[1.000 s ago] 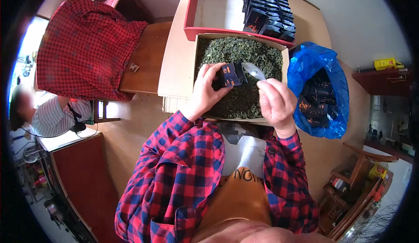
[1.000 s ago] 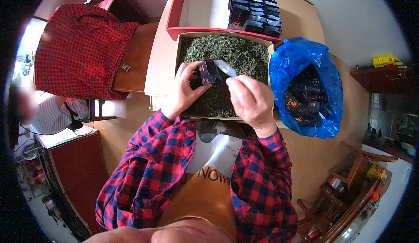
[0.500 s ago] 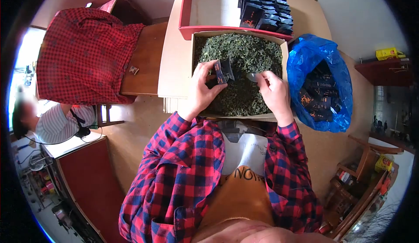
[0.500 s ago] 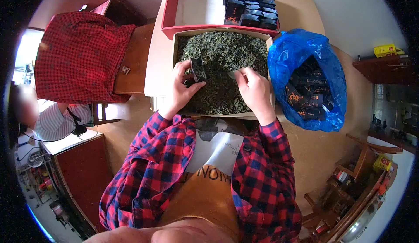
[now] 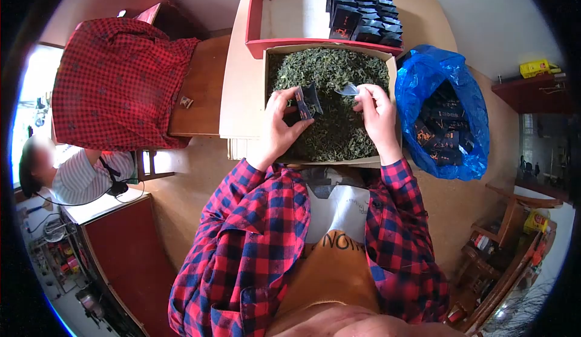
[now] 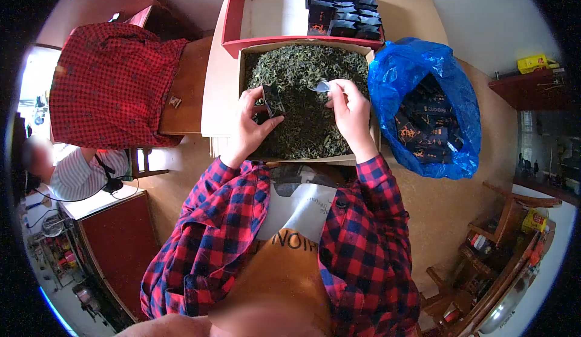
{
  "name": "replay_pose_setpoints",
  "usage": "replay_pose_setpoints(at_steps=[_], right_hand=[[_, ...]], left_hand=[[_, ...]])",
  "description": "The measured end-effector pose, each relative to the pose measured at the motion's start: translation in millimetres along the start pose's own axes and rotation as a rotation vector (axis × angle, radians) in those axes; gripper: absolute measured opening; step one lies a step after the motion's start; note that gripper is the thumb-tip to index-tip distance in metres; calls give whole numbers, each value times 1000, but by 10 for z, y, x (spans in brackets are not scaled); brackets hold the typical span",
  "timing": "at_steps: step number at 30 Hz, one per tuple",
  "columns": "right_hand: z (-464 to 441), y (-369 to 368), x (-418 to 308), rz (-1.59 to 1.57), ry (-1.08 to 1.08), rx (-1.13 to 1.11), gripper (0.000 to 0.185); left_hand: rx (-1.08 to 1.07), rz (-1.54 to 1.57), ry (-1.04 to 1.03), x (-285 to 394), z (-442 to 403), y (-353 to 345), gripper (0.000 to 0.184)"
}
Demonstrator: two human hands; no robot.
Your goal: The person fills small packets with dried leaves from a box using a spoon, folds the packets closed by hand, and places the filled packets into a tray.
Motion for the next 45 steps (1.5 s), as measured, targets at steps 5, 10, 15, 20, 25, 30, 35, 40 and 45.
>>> replay_pose_setpoints(at_steps=[5, 10, 15, 20, 25, 30, 35, 40, 45], right_hand=[[30, 155, -154, -182, -78, 3, 24], [96, 258, -539, -255, 1, 8, 25], [210, 248, -861, -198, 164, -46, 21], [262, 170, -1120, 437, 765, -77, 19], [324, 153, -1155, 535, 874, -86, 28], [255, 286, -990, 426, 706, 86, 24], [267, 294, -515, 375, 265, 34, 9], [282, 150, -44, 251, -9, -88, 15], [184, 5, -68, 185, -7, -47, 14]], left_hand=[[-1, -47, -11, 117, -15, 25, 72], [-7, -115, -32, 244, -35, 40, 72], [-14, -165, -36, 291, -49, 18, 71], [-15, -155, 28, 320, -55, 3, 70], [-6, -75, -4, 301, -58, -2, 71], [-29, -84, -6, 213, -34, 27, 72], [10, -39, -22, 125, 72, 66, 79], [20, 2, 67, 127, 135, 92, 72], [10, 7, 57, 78, 125, 77, 71]])
Point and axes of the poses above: each hand's wrist, its own z-axis away from the middle knuckle, its own y-axis out of the back of the hand, x = y × z, the point moved 3 cm from there along -z, towards the middle knuckle
